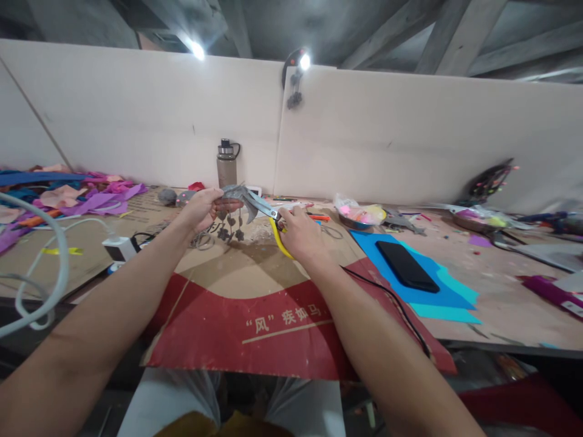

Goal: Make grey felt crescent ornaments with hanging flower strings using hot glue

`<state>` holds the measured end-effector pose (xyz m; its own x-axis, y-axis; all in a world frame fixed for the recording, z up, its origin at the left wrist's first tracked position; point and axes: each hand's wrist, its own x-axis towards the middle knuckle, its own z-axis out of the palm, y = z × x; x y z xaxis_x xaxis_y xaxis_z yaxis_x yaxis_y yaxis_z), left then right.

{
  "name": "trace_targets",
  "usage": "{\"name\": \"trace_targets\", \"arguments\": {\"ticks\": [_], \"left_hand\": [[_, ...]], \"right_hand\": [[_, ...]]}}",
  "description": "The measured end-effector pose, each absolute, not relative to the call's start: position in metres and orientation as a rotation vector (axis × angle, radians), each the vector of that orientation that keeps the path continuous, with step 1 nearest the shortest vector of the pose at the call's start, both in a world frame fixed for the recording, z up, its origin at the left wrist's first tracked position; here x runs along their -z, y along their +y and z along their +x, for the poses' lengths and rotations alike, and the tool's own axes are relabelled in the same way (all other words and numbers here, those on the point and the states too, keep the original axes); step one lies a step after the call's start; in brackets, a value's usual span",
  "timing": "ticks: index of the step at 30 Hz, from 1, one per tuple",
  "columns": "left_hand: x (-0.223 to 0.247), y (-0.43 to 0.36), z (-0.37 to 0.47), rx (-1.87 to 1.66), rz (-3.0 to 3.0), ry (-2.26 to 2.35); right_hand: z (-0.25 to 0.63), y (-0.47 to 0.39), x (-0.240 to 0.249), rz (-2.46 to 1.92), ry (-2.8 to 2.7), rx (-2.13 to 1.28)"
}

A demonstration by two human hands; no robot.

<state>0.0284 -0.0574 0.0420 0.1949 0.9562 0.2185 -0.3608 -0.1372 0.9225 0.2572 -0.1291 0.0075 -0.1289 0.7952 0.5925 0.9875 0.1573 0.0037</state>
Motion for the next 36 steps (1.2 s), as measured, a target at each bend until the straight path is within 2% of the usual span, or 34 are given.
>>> {"name": "trace_targets", "arguments": {"ticks": [14,22,36], "left_hand": [[-0.04,-0.055,0.028,-1.295,1.207,0.722],[-0.043,-0.055,0.027,-1.302,1.197,0.866],[-0.042,-0.06,0.033,-1.279,1.175,0.736]], "right_hand": [[0.255,-0.128,-0.008,-1.722,-2.025,0.464],[0.262,-0.117,0.0,-1.595,-1.971,0.354],[0.259,-0.118,0.004,-1.63,-1.985,0.462]]}}
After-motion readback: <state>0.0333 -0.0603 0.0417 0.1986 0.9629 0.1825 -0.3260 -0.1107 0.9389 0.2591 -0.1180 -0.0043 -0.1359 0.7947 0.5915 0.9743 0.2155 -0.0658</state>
